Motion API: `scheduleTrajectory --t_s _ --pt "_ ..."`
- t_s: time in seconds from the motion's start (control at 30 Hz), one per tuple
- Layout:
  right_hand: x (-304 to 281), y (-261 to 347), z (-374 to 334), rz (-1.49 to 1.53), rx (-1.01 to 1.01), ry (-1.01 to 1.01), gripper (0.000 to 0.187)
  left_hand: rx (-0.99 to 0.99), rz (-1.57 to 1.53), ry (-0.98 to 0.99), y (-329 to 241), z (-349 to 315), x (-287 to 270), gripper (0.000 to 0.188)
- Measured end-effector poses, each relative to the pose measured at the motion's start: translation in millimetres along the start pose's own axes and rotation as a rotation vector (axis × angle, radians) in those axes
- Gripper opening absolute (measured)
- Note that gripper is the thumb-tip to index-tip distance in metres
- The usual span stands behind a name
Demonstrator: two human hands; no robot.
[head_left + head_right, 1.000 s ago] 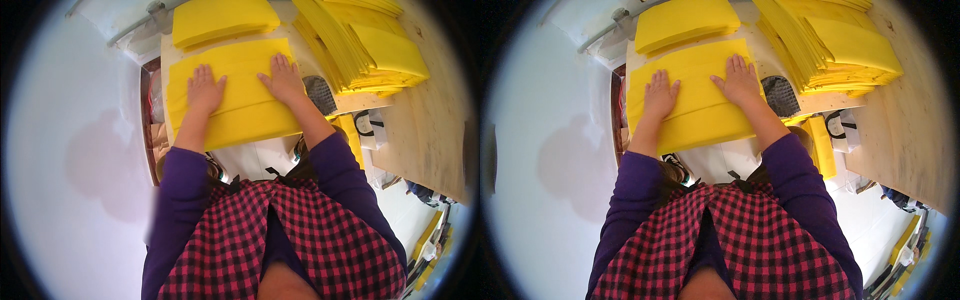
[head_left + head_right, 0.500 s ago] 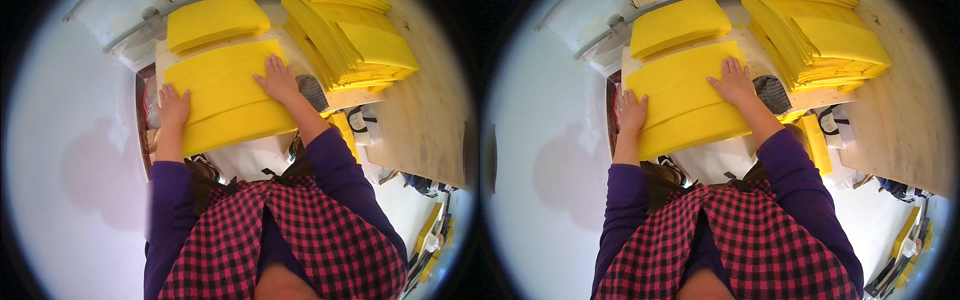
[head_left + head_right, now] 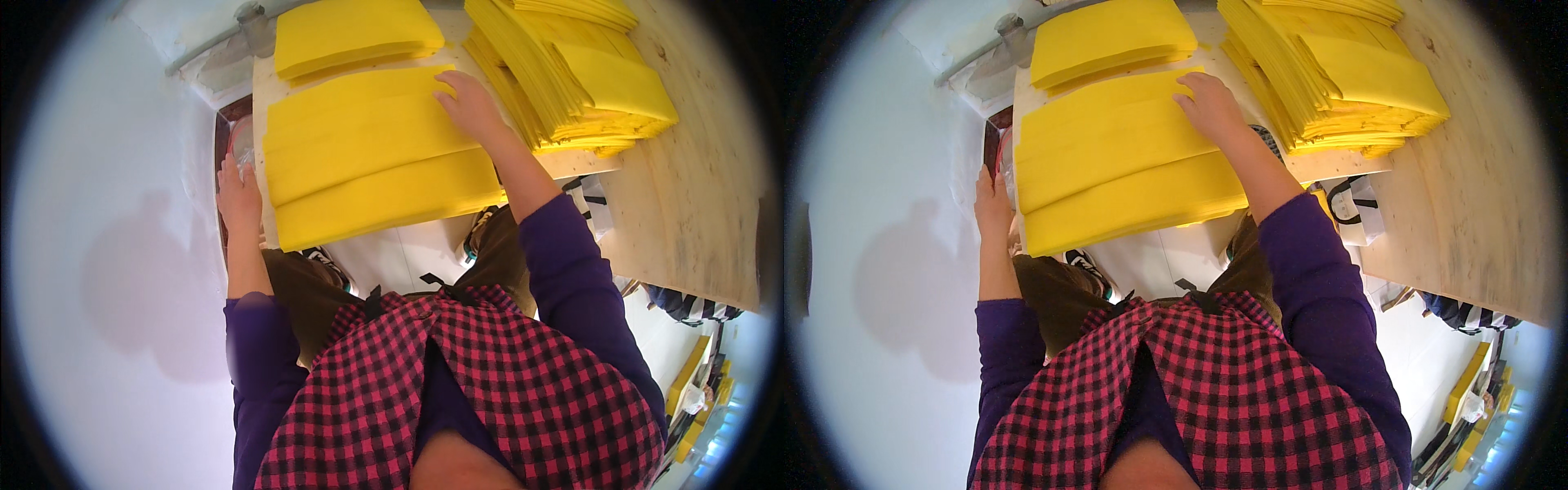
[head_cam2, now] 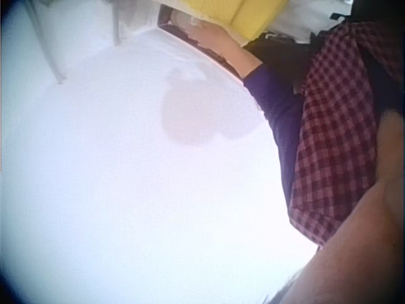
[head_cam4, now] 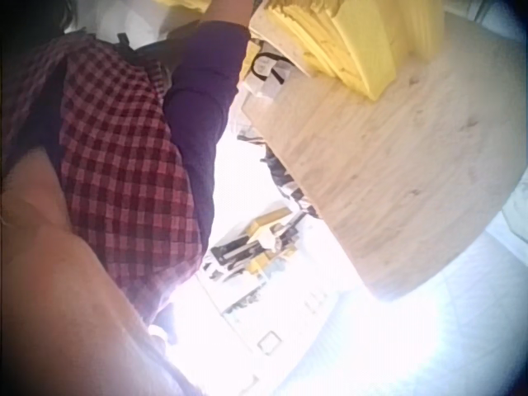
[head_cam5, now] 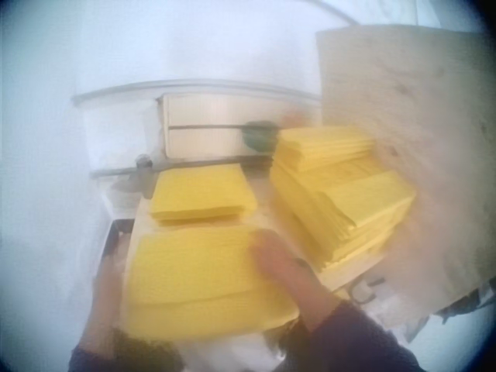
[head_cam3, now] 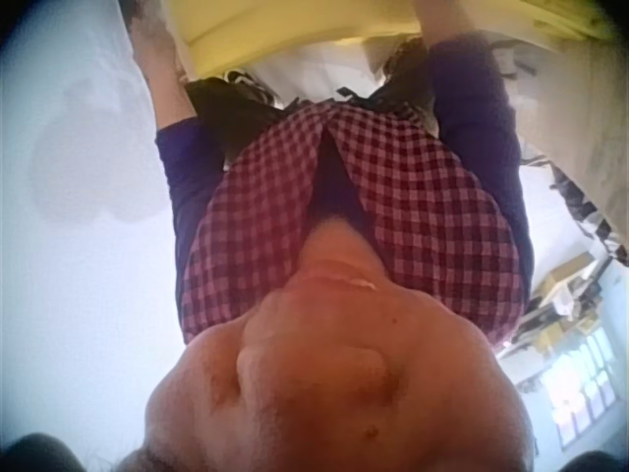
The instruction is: The person folds yellow foam sheets in half and stacks them on a wooden workbench. The person repeats the folding and stacking process for multiple sheets throughout the clip.
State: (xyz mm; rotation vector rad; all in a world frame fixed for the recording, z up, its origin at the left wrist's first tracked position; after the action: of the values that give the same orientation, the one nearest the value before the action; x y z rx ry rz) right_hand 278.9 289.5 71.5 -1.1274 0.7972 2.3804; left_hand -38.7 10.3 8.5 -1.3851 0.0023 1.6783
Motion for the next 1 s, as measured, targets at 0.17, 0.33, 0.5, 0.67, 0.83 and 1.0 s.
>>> scheduleTrajectory --t_s 0.17,0.33,0.5,0.67,0.83,1.0 --pt "39 24 28 0.209 0.022 0.187 0.029 -0.043 -0.312 -0.078 8 -28 -29 0.047" --pt "73 63 42 0.137 -0.131 0.299 0.032 -0.164 -0.483 -0.066 26 -74 -39 0.045" --pt "104 88 52 0.119 -0.190 0.449 0.035 -0.086 -0.387 -0.070 22 -93 -46 0.041" --pt "126 105 56 0.111 -0.178 0.640 0.034 -0.068 -0.389 -0.109 24 -93 -38 0.039" --pt "135 121 57 0.026 -0.257 0.808 0.030 0.057 -0.309 -0.160 20 -94 -44 0.039" --pt "126 135 54 0.078 -0.275 0.921 0.026 -0.024 -0.341 -0.129 29 -95 -42 0.039"
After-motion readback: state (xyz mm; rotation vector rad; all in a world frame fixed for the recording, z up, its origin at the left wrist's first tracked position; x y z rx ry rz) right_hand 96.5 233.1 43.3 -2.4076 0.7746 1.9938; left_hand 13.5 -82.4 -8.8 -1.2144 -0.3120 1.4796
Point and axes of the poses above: each hand's wrist, its own z-axis towards the middle knuckle, its own x-axis out of the palm, y = z × x, the point moved 10 cm from there along z, towards the middle knuckle, and after that the axes turned 10 degrees about -y, right-handed, at the moved point
